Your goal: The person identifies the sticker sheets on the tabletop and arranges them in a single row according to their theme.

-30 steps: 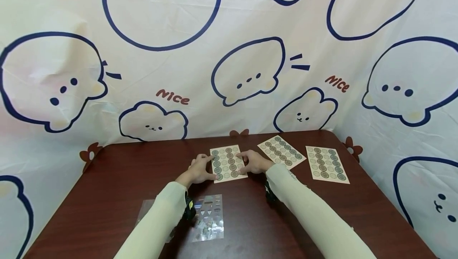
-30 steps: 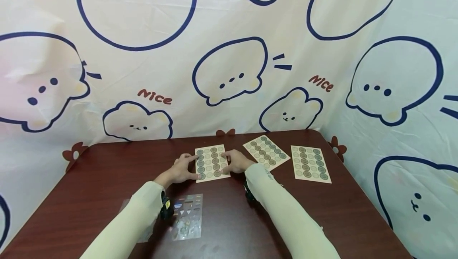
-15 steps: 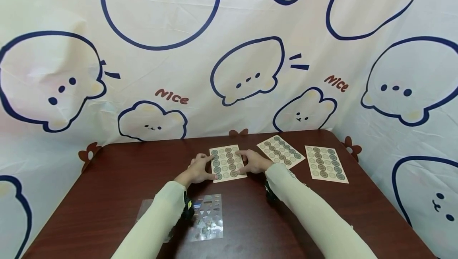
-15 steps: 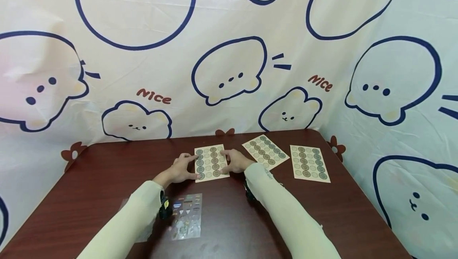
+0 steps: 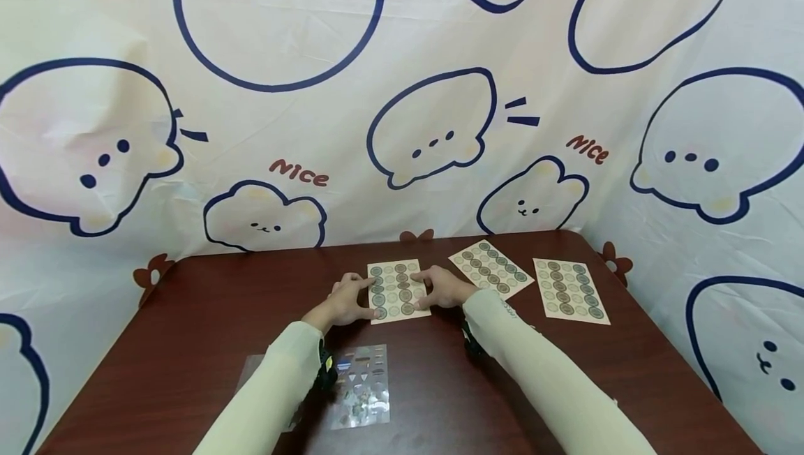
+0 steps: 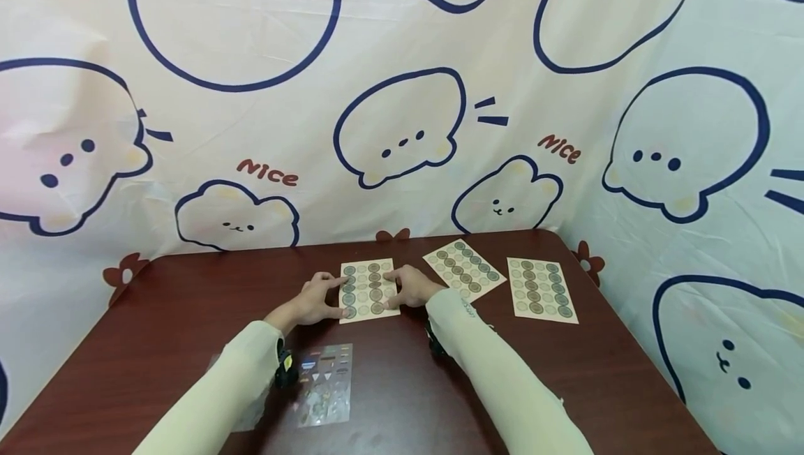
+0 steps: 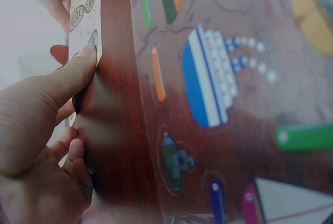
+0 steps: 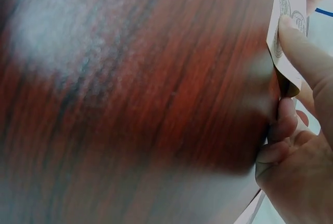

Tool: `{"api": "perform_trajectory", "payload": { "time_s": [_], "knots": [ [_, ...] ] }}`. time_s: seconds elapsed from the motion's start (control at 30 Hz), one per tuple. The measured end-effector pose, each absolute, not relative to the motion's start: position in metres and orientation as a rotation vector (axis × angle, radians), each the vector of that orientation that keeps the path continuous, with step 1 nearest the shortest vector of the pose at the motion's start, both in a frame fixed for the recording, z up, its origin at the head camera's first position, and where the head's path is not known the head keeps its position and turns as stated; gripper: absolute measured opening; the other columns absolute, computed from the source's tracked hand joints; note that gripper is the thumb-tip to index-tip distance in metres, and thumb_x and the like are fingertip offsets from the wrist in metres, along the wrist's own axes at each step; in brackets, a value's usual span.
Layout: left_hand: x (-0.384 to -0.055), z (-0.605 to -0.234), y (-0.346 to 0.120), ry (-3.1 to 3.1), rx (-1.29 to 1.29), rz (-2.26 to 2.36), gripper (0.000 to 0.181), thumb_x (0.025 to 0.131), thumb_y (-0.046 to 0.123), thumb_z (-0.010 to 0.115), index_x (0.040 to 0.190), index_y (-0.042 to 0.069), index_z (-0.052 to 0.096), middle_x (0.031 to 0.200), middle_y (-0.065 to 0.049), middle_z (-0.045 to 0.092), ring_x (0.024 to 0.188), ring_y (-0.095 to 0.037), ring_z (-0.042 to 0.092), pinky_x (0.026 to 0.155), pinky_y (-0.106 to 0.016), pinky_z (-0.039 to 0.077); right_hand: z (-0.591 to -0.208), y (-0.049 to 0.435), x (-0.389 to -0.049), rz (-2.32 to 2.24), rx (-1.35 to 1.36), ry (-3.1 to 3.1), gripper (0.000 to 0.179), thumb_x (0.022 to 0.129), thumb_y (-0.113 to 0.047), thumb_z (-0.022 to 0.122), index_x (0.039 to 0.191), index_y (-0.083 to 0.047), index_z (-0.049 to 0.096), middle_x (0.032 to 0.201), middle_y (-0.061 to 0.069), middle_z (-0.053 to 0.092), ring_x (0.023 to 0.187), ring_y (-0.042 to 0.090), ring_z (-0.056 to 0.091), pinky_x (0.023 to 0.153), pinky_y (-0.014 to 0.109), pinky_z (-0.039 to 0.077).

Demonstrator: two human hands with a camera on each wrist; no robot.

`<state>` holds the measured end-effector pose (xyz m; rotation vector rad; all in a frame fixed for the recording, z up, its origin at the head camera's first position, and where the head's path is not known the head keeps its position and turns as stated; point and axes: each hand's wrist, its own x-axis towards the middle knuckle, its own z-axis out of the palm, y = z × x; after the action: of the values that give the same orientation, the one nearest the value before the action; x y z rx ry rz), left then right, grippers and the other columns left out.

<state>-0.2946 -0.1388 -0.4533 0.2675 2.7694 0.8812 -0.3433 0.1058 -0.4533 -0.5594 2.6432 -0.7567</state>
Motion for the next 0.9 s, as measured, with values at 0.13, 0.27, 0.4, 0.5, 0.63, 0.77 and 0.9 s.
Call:
{"api": "perform_trajectory", "payload": {
  "time_s": [0.13, 0.27, 0.4, 0.5, 0.63, 0.77, 0.9],
  "knots": [
    [-0.2952, -0.4512, -0.1382, 2.779, 0.264, 0.875, 0.08, 0.085, 0.026, 0.083, 0.153, 0.011, 0.045, 0.149, -0.021, 0.038, 0.128, -0.039, 0.039, 0.108, -0.058, 0.036, -0.4527, 0.1044, -0.3427, -0.788, -0.542, 2.655, 0.069, 0.084, -0.019, 0.083, 0.146, -0.009, 0.054, 0.1, 0.007, 0.056, 0.085, 0.016, 0.045, 0.081, 0.027, 0.037],
    [-0.295, -0.4514, -0.1372, 2.782, 0.263, 0.851, 0.078, 0.084, 0.025, 0.084, 0.151, 0.009, 0.047, 0.137, -0.02, 0.048, 0.117, -0.034, 0.044, 0.101, -0.053, 0.04, -0.4538, 0.1039, -0.3415, -0.762, -0.546, 2.66, 0.07, 0.085, -0.02, 0.083, 0.147, -0.009, 0.054, 0.099, 0.007, 0.058, 0.085, 0.015, 0.046, 0.084, 0.027, 0.038],
    [-0.2966, -0.4533, -0.1356, 2.789, 0.261, 0.844, 0.077, 0.084, 0.024, 0.084, 0.15, 0.009, 0.049, 0.127, -0.016, 0.055, 0.109, -0.029, 0.045, 0.096, -0.05, 0.04, -0.4543, 0.1033, -0.3407, -0.753, -0.531, 2.663, 0.07, 0.085, -0.02, 0.083, 0.147, -0.009, 0.054, 0.101, 0.007, 0.059, 0.089, 0.016, 0.048, 0.091, 0.03, 0.041],
    [-0.2978, -0.4529, -0.1344, 2.79, 0.262, 0.852, 0.077, 0.083, 0.024, 0.084, 0.15, 0.009, 0.049, 0.124, -0.015, 0.057, 0.108, -0.029, 0.046, 0.098, -0.051, 0.039, -0.4547, 0.103, -0.341, -0.768, -0.506, 2.669, 0.07, 0.084, -0.02, 0.084, 0.146, -0.009, 0.055, 0.109, 0.008, 0.062, 0.095, 0.016, 0.051, 0.098, 0.033, 0.043],
    [-0.2985, -0.4515, -0.1338, 2.782, 0.262, 0.855, 0.078, 0.083, 0.022, 0.085, 0.15, 0.007, 0.049, 0.123, -0.015, 0.058, 0.107, -0.028, 0.046, 0.099, -0.054, 0.039, -0.4542, 0.1026, -0.3406, -0.777, -0.486, 2.664, 0.07, 0.084, -0.02, 0.084, 0.146, -0.011, 0.055, 0.12, 0.009, 0.062, 0.101, 0.016, 0.052, 0.104, 0.037, 0.043],
    [-0.2983, -0.4507, -0.1333, 2.773, 0.257, 0.867, 0.078, 0.083, 0.02, 0.084, 0.15, 0.006, 0.048, 0.123, -0.014, 0.059, 0.108, -0.028, 0.047, 0.102, -0.055, 0.037, -0.4524, 0.1019, -0.3394, -0.784, -0.479, 2.659, 0.069, 0.084, -0.02, 0.083, 0.147, -0.011, 0.054, 0.123, 0.01, 0.063, 0.102, 0.017, 0.053, 0.104, 0.038, 0.044],
    [-0.2976, -0.4508, -0.1328, 2.768, 0.257, 0.877, 0.076, 0.083, 0.019, 0.084, 0.15, 0.006, 0.049, 0.124, -0.015, 0.06, 0.112, -0.029, 0.05, 0.104, -0.057, 0.036, -0.4528, 0.1019, -0.3392, -0.787, -0.482, 2.662, 0.069, 0.084, -0.02, 0.084, 0.146, -0.011, 0.054, 0.13, 0.011, 0.062, 0.107, 0.016, 0.054, 0.107, 0.039, 0.044]
  ]
}}
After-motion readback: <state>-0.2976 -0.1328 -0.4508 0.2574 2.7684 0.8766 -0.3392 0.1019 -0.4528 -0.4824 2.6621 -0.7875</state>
